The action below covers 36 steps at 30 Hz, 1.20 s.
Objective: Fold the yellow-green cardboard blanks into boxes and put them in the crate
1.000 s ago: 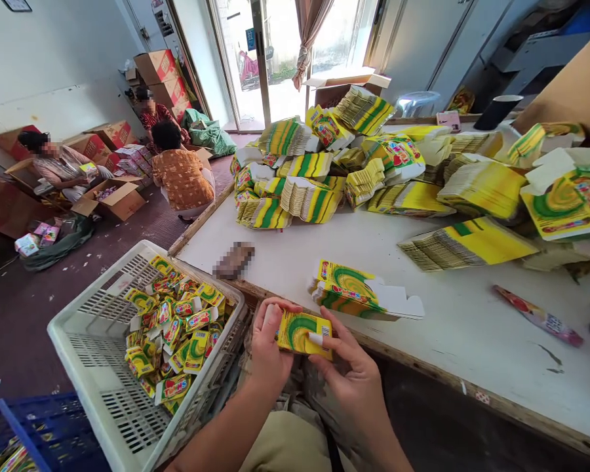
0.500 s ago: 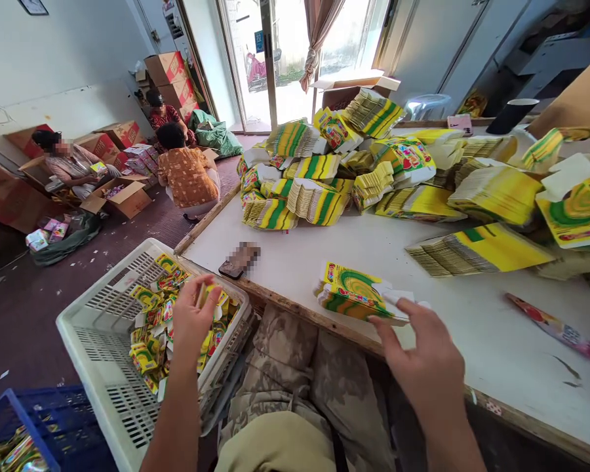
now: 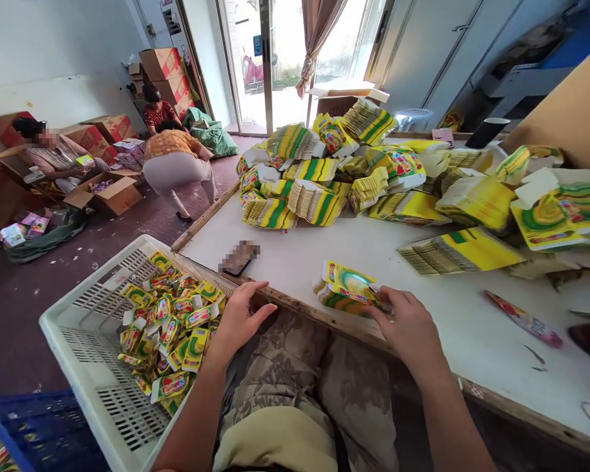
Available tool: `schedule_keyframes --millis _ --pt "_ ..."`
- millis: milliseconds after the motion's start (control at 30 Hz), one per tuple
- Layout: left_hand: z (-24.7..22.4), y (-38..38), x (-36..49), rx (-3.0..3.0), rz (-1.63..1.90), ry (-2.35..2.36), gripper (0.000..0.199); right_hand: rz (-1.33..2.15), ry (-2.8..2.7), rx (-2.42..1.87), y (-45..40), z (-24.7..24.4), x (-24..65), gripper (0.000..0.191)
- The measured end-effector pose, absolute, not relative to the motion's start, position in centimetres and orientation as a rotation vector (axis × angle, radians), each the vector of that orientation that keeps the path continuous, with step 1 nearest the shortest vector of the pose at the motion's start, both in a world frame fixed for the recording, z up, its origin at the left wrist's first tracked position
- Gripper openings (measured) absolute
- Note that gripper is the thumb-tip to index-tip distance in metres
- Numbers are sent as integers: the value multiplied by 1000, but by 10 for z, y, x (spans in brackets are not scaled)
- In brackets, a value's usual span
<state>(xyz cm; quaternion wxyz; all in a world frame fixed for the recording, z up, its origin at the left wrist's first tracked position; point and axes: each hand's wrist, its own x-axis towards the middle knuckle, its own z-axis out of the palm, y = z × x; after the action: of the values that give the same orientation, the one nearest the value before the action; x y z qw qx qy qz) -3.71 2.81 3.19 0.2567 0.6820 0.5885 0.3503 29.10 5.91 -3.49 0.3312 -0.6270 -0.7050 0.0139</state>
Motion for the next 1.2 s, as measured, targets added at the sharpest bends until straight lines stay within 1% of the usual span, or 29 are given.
schedule_keyframes --millis 167,300,333,400,467,500,533,667,733,833,933,1000,1100,1200 --pt "28 21 -32 1795 919 1486 39 7 -1794 -1638 60 -25 292 41" --pt "21 16 -19 1624 942 1360 39 5 -1632 -1650 51 -6 276 48" --pt "18 16 -13 1564 955 1286 43 41 -1594 -1642 45 0 267 48" --pt "11 15 2 1427 1016 1078 61 147 -1573 -1570 28 10 243 47" --pt "6 14 18 1261 1142 872 77 281 -1641 -1459 9 15 214 37" --pt "5 13 26 1165 1218 796 80 343 -1678 -1393 0 15 199 33" --pt "5 12 32 1066 1284 744 78 426 -1701 -1355 -7 14 186 31" --pt "12 15 46 760 1455 723 49 580 -1582 -1257 -18 4 154 31" --pt "15 17 51 709 1531 719 42 663 -1475 -1235 -20 2 150 28" --pt "14 18 55 653 1601 702 41 920 -1256 -1174 -23 3 148 28" --pt "12 18 56 592 1578 699 39 1248 -1025 -1054 -22 2 145 37" --pt "13 18 54 532 1556 716 36 1376 -967 -1004 -21 1 142 43" --pt "16 19 52 462 1543 755 34 1385 -1010 -1032 -21 1 140 42" --pt "17 20 53 479 1548 748 34 1330 -1094 -1088 -23 4 142 35"
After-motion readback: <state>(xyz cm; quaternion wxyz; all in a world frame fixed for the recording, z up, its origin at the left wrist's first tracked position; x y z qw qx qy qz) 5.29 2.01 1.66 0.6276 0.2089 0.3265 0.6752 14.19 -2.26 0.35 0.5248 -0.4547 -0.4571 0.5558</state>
